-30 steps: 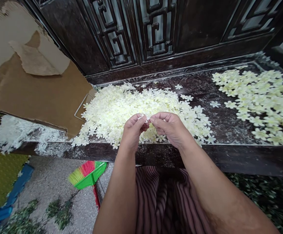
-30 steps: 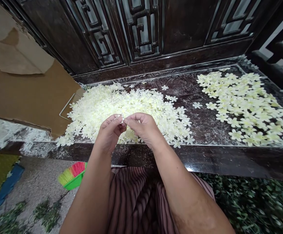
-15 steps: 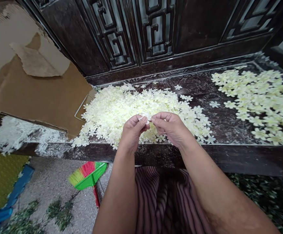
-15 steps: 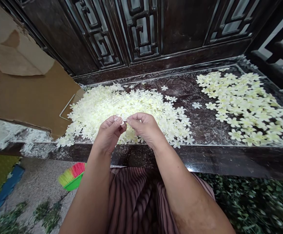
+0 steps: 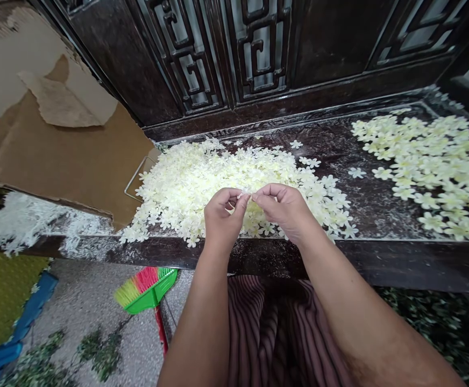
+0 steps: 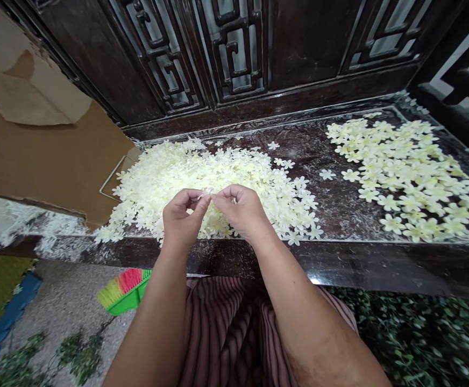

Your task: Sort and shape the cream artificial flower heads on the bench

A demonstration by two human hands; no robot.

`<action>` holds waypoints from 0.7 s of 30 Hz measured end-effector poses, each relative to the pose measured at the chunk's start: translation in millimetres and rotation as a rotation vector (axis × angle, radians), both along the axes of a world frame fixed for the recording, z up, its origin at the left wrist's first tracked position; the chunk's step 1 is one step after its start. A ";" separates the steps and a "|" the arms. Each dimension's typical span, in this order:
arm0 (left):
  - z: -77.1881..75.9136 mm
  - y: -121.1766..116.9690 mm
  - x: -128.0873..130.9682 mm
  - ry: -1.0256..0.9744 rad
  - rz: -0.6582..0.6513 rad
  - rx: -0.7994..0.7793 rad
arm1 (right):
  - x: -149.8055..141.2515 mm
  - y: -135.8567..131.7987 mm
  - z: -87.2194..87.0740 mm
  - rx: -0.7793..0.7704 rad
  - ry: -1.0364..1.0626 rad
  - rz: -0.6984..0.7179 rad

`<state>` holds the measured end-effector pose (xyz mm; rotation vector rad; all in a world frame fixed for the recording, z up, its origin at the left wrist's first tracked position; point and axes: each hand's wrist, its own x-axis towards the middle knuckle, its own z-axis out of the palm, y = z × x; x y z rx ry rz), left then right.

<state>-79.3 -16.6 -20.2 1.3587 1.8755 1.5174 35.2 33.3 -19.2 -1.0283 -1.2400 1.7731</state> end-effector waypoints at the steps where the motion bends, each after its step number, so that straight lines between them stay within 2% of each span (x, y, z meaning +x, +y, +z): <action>1: -0.4 -0.4 0.5 0.083 -0.001 0.029 | -0.2 -0.1 0.4 0.003 -0.003 0.010; 4: -1.2 -1.3 1.0 0.260 -0.035 0.092 | 0.5 -0.2 2.0 -0.049 0.057 0.041; 8: -1.6 -1.3 1.0 0.375 -0.051 0.130 | 3.4 -0.1 5.6 -0.177 0.165 0.067; 21: -2.2 -2.7 2.5 0.431 0.002 0.127 | 2.3 -0.7 6.5 -0.285 0.273 0.081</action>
